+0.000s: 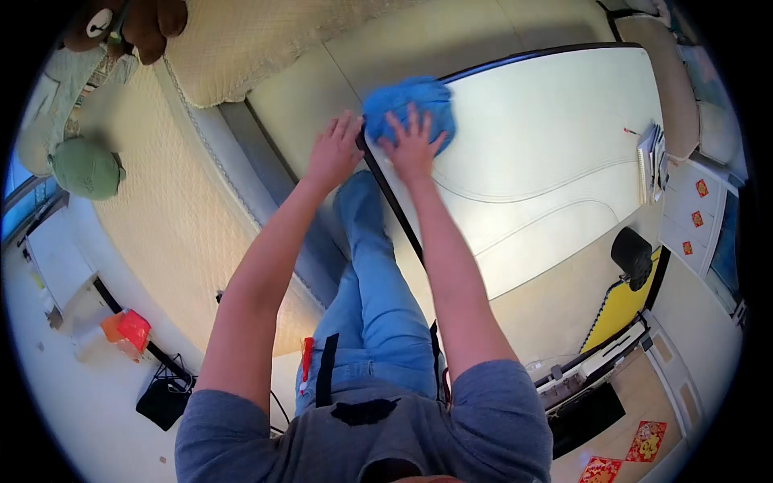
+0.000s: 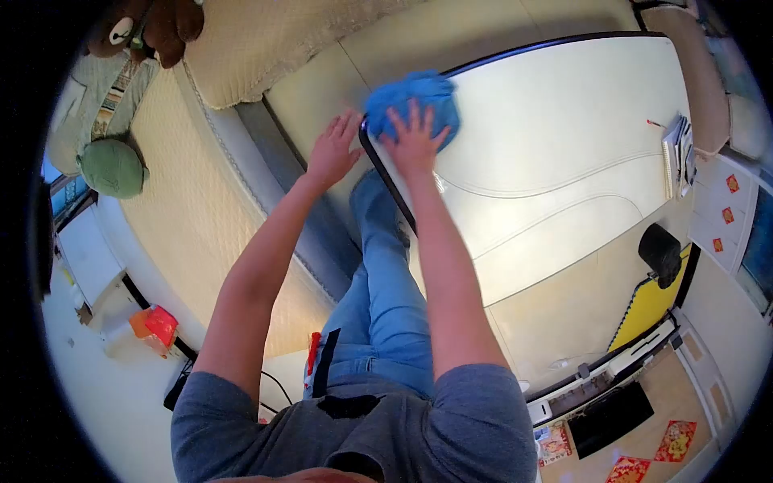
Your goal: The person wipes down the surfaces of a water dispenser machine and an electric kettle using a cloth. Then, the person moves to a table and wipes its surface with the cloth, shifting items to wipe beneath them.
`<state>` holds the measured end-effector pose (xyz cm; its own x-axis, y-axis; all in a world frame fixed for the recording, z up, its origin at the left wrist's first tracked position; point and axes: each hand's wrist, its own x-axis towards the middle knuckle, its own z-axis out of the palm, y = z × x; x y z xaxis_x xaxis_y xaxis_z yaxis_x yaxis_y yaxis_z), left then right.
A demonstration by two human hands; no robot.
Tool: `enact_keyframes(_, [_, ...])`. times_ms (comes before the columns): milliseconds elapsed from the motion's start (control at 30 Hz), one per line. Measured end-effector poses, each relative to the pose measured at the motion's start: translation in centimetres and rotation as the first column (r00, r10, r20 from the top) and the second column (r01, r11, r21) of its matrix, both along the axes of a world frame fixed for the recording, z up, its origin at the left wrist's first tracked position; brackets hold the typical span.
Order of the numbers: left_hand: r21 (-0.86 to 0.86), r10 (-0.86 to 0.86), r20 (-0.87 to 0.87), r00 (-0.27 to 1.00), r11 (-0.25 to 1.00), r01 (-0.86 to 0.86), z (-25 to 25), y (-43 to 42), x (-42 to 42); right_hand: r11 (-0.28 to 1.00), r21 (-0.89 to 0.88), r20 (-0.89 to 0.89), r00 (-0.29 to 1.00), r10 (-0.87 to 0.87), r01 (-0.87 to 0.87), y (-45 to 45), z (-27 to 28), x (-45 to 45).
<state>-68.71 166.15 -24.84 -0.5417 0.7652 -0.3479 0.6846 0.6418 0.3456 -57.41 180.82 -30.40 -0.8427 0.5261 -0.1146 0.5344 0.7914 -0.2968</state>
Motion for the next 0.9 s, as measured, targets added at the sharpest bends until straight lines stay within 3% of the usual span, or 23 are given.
enact_keyframes(33, [-0.008,-0.008,0.001,1.000,1.000,0.008,0.0,0.0,-0.4,0.996,0.044,0.015,0.996,-0.082,0.082,2.2,-0.3,-1.0])
enact_keyframes(100, [-0.050,-0.203,0.009,0.979,0.978,0.203,-0.5,0.4,-1.1,0.963,0.105,0.027,0.967,-0.254,0.250,7.6,-0.9,-2.3])
enact_keyframes(200, [-0.025,-0.245,0.060,0.968,0.969,0.247,-2.2,1.6,-1.3,0.884,0.084,0.090,0.880,-0.467,0.460,15.9,-0.9,-2.6])
enact_keyframes(300, [-0.086,-0.256,0.190,0.948,0.957,0.276,-2.6,3.1,-1.3,0.842,0.051,0.133,0.832,-0.538,0.537,19.3,-0.1,-1.9])
enact_keyframes(367, [-0.087,-0.250,0.243,0.937,0.957,0.277,-1.5,3.7,-1.8,0.867,0.091,0.125,0.858,-0.498,0.490,17.6,-0.5,-0.8])
enact_keyframes(467, [0.039,-0.294,0.169,0.941,0.956,0.292,-2.3,4.0,-3.3,0.913,0.089,0.116,0.907,-0.405,0.397,10.0,0.4,1.4])
enact_keyframes(533, [-0.114,-0.357,0.306,0.883,0.907,0.406,-1.8,4.8,-4.4,0.946,0.051,0.223,0.919,-0.324,0.321,3.4,1.6,2.9])
enact_keyframes(633, [-0.153,-0.438,0.367,0.821,0.842,0.518,-2.4,5.0,-5.6,0.958,-0.126,0.310,0.927,-0.210,0.258,-4.9,4.2,4.1])
enact_keyframes(733, [-0.095,-0.479,0.371,0.795,0.832,0.546,-1.3,5.2,-6.4,0.941,-0.124,0.333,0.907,-0.258,0.314,-5.5,3.9,2.7])
enact_keyframes(900, [-0.066,-0.570,0.423,0.704,0.756,0.651,-1.9,5.6,-7.8,0.761,-0.026,0.253,0.741,-0.622,0.648,5.3,1.7,-2.8])
